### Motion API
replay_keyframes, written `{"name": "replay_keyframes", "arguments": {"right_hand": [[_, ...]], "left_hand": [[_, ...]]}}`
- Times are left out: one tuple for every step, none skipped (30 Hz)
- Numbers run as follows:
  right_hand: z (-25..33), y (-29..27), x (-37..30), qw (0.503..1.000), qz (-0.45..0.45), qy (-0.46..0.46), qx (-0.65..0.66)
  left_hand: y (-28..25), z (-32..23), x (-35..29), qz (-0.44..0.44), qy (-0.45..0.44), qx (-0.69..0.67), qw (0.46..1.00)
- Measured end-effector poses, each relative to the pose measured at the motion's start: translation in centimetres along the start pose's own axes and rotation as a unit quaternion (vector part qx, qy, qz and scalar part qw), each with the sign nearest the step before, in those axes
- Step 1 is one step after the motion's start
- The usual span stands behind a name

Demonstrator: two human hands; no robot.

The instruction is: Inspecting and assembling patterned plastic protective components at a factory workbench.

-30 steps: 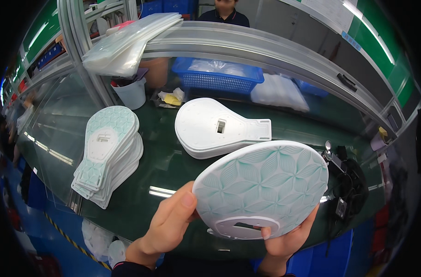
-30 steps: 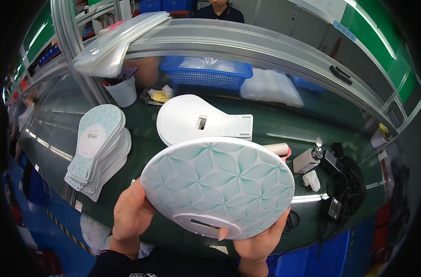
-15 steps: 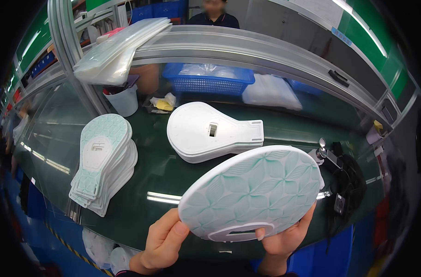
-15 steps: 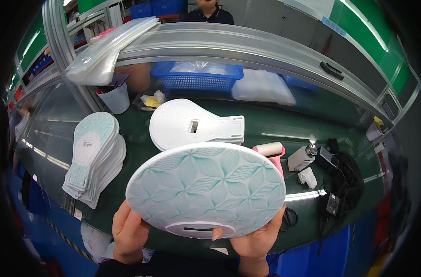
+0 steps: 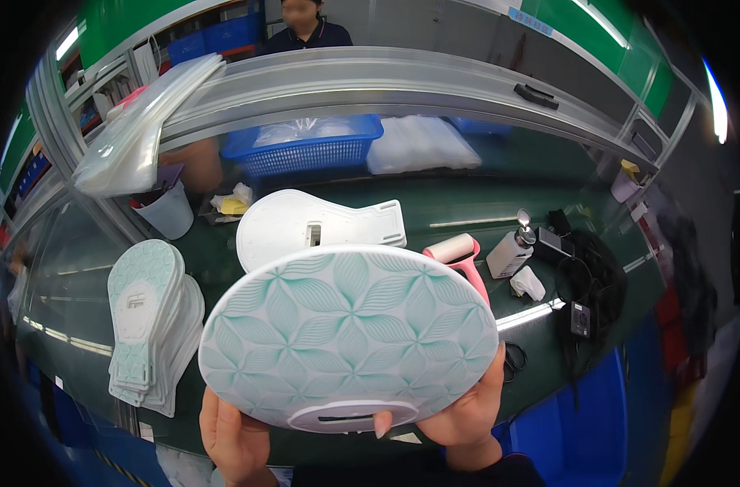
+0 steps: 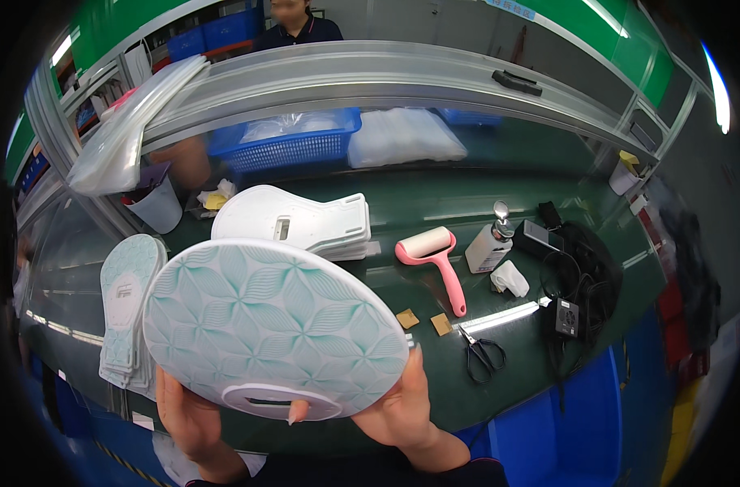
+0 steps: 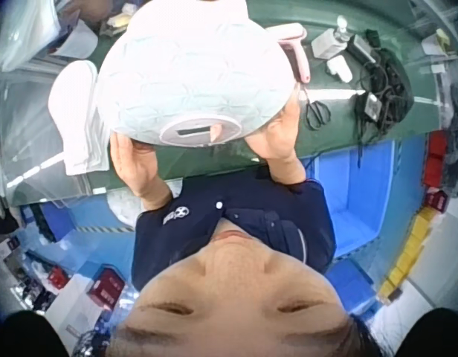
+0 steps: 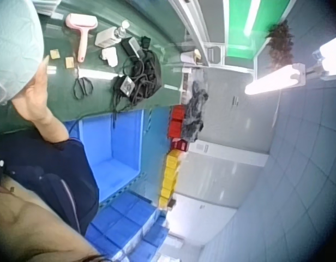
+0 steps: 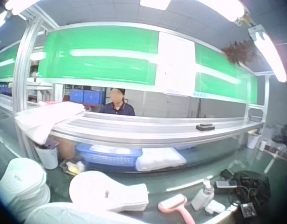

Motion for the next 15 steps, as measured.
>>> {"name": "replay_keyframes", "arguments": {"right_hand": [[-0.3,0.1,-0.1,1.000,-0.006,0.018,-0.013],[-0.3,0.2,-0.1,1.000,-0.008,0.016,-0.010],[-0.6,0.4,-0.1,1.000,0.009,0.023,-0.001],[-0.8,0.6,-0.1,0.999,0.026,0.031,0.008],[-0.7,0.4,-0.3,0.999,0.022,0.027,0.008],[-0.8,0.2,-0.6,0.999,0.021,0.024,-0.010],[-0.9,0.0,-0.8,0.999,0.021,0.023,-0.027],[-0.9,-0.2,-0.9,0.999,0.019,0.022,-0.026],[-0.9,0.4,-1.0,0.998,0.064,0.017,-0.005],[-0.8,1.0,-1.2,0.994,0.109,0.012,0.017],[-0.7,1.0,-1.3,0.994,0.108,0.012,0.017],[-0.6,1.3,-1.3,0.993,0.115,0.009,-0.003],[-0.4,1.6,-1.4,0.992,0.122,0.006,-0.024],[-0.3,1.9,-1.3,0.992,0.121,0.008,-0.023],[-0.3,2.0,-1.1,0.992,0.110,0.010,-0.068]], "left_hand": [[1.3,-0.5,0.1,0.102,0.002,0.028,0.994],[1.5,-0.6,0.0,0.105,-0.001,0.030,0.994],[0.9,-0.6,0.1,0.074,-0.006,0.021,0.997],[0.3,-0.6,0.2,0.042,-0.011,0.013,0.999],[0.2,-0.4,0.3,0.045,-0.011,0.019,0.999],[0.2,-0.2,0.3,0.048,-0.015,0.019,0.999],[0.0,0.0,0.4,0.041,-0.019,0.011,0.999],[-0.1,0.1,0.4,0.033,-0.022,0.004,0.999],[-0.1,0.2,0.4,0.033,-0.023,0.005,0.999],[-0.2,0.2,0.5,0.027,-0.022,0.005,0.999],[-0.3,0.2,0.5,0.022,-0.022,0.004,1.000],[-0.3,0.3,0.5,0.022,-0.023,0.004,0.999],[-0.2,0.3,0.5,0.026,-0.024,-0.001,0.999],[-0.2,0.3,0.5,0.028,-0.025,-0.004,0.999],[-0.2,0.3,0.5,0.026,-0.026,-0.003,0.999]]}}
Point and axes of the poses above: each hand's wrist, its own x-axis towards the middle knuckle, its own y-axis out of the palm, z = x × y, the point moved 8 cm from there along x, towards the middle knuckle, and after that the axes turned 6 degrees about -z, right-handed, at the moved point
